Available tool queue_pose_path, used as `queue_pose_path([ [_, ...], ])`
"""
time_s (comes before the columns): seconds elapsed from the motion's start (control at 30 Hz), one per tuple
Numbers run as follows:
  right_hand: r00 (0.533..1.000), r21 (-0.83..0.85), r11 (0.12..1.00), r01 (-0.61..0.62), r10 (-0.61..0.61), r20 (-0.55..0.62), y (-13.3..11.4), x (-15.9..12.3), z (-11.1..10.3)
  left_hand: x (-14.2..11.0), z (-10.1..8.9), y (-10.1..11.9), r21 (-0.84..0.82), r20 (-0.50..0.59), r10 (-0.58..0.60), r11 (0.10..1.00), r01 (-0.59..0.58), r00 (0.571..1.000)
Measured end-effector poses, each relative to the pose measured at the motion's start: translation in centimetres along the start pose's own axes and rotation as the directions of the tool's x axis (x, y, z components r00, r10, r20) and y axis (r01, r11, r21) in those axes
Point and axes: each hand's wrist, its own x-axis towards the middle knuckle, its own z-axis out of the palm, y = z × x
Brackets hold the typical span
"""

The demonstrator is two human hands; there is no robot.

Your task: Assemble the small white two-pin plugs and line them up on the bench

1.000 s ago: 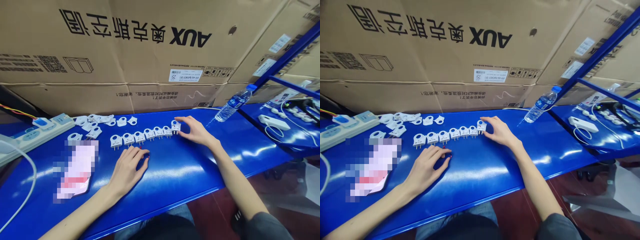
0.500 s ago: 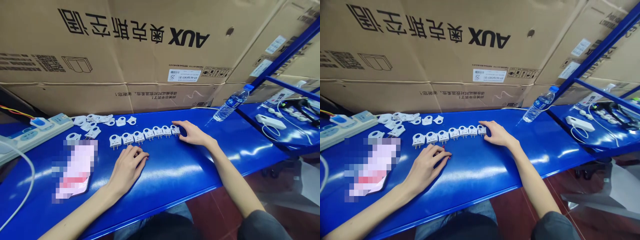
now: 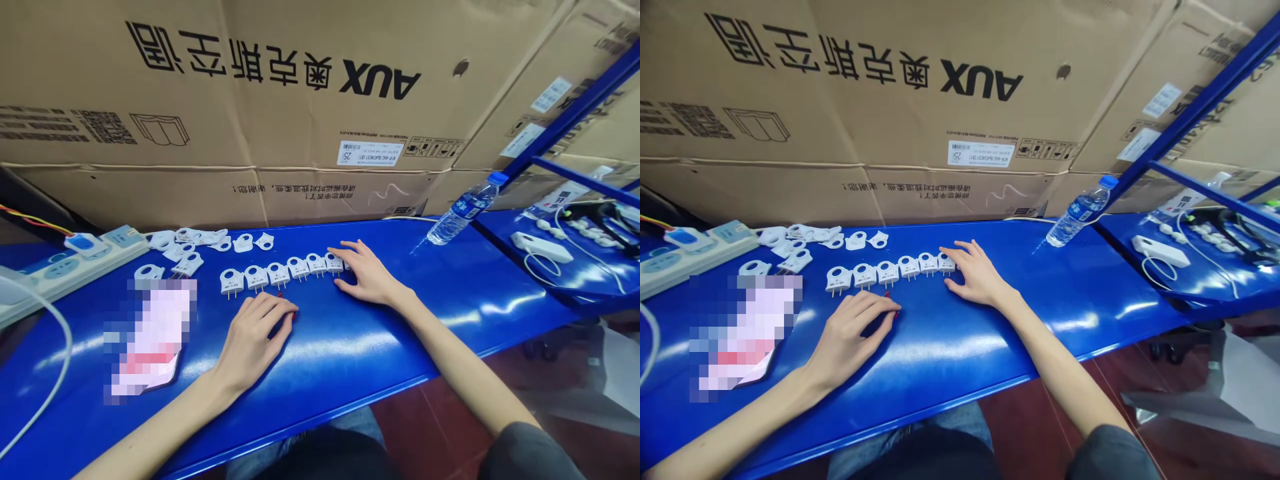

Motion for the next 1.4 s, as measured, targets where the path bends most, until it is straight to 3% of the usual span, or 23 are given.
queue_pose_path([
  [0.43, 1.0, 0.009, 1.0, -0.013, 0.013, -0.028, 0.1, 0.0, 0.3, 0.0, 0.1, -0.3, -0.063, 0.027, 0.01, 0.998, -0.008, 1.0],
  [0.73, 0.989, 0.023, 0.998, 0.058, -0.054, -0.134, -1.4, 0.2, -0.9, -0.2, 0.2, -0.4, -0.062, 0.069, -0.027, 0.998, 0.032, 0.997],
  [1.03, 0.971, 0.117, 0.975, 0.189, -0.203, 0.124, -6.2, -0.2, -1.1, 0.1, 0.2, -0.1, 0.008, 0.092, -0.042, 0.999, 0.042, 0.995],
  [1.23, 0.965, 0.093, 0.98, 0.176, -0.191, 0.182, -6.3, -0.3, -0.6, 0.2, 0.1, 0.3, 0.075, 0.082, -0.035, 0.997, 0.029, 0.996],
  [1.4, 0.966, 0.099, 0.98, 0.173, -0.188, 0.177, -6.1, -0.4, -0.6, 0.3, -0.2, 0.4, 0.116, 0.056, -0.098, 0.989, 0.091, 0.994],
])
